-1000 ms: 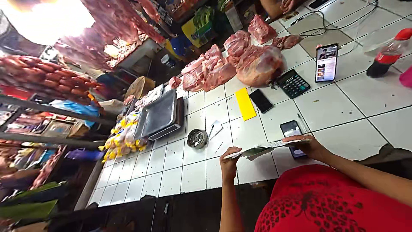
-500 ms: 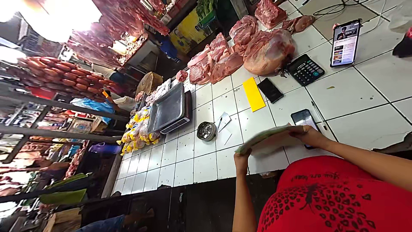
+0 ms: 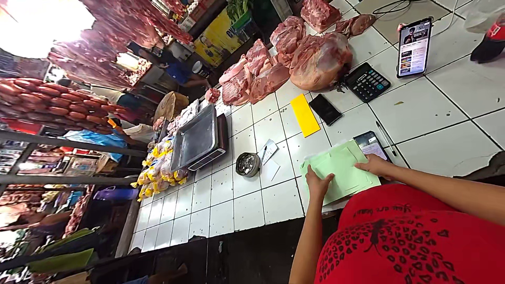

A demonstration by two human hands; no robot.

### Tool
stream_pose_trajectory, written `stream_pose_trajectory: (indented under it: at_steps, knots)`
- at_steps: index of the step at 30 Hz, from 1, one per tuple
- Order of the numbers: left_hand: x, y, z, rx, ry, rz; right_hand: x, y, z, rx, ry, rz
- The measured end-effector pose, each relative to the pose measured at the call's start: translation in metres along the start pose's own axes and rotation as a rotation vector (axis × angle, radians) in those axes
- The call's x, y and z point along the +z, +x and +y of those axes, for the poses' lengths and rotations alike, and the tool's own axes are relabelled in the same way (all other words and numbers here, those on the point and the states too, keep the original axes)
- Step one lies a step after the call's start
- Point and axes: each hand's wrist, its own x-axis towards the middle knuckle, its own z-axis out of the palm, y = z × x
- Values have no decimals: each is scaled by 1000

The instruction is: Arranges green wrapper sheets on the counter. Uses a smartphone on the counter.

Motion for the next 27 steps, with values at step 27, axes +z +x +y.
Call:
stream_pose_trajectory:
  at_steps: [27]
  knots:
    - [43, -22, -3, 738, 76, 32, 17, 3, -12, -59, 130, -9]
